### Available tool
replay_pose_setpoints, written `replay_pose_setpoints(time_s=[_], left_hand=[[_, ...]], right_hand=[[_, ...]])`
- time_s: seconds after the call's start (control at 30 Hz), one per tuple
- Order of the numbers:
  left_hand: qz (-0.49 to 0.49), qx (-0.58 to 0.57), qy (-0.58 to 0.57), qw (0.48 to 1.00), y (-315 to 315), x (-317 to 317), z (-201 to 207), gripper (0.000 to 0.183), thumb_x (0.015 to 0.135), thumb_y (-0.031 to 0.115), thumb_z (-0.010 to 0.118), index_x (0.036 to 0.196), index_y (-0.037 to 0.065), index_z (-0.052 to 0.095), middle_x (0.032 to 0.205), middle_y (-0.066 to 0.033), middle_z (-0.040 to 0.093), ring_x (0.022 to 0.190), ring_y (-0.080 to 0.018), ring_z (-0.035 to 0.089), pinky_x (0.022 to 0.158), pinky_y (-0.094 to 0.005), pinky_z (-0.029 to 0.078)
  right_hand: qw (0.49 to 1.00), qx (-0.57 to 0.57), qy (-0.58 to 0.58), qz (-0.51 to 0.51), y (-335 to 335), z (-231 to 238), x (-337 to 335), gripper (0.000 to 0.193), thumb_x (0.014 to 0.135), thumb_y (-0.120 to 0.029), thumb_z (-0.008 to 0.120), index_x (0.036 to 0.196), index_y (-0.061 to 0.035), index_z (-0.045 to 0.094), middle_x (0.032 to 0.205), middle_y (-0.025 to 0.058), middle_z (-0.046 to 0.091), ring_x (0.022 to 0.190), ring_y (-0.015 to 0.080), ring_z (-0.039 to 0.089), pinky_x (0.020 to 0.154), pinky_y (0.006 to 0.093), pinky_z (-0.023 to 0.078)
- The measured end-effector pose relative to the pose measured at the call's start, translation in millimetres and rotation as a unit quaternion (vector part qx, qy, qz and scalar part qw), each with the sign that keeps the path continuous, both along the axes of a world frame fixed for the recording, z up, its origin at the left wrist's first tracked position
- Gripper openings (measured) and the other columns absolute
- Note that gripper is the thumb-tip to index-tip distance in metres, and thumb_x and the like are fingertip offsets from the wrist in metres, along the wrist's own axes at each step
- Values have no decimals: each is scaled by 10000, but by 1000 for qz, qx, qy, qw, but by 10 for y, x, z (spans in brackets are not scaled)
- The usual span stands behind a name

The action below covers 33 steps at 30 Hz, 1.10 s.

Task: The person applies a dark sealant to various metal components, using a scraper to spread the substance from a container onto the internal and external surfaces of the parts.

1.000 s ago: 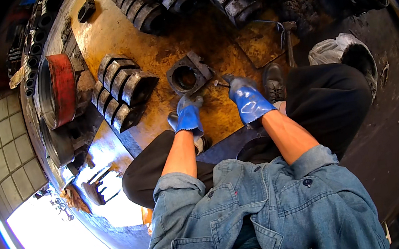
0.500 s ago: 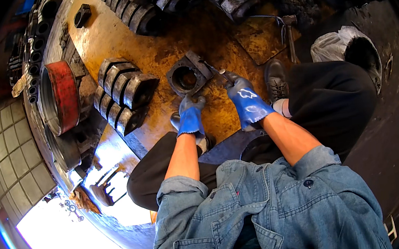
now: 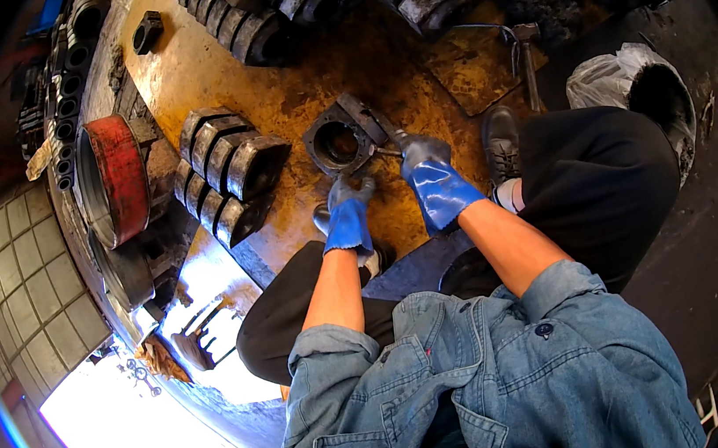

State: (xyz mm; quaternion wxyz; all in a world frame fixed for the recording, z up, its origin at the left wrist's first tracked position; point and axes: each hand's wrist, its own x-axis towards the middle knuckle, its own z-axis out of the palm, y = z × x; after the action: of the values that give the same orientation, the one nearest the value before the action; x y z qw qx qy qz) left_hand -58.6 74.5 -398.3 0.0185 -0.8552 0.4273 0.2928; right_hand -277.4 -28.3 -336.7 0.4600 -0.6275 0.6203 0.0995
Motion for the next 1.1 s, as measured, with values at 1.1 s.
replay_pose_setpoints(time_s=[1.1], left_hand=[[15, -71, 105, 992, -44, -171, 698, 616, 781, 363, 740, 1279, 35, 585, 1234, -220, 636, 1182, -370, 585, 977, -412, 474]], right_hand=[[904, -291, -271, -159, 149, 5, -72, 283, 871, -63, 572, 1128, -86, 688, 1028, 120, 705, 954, 230, 690, 795, 316, 525]])
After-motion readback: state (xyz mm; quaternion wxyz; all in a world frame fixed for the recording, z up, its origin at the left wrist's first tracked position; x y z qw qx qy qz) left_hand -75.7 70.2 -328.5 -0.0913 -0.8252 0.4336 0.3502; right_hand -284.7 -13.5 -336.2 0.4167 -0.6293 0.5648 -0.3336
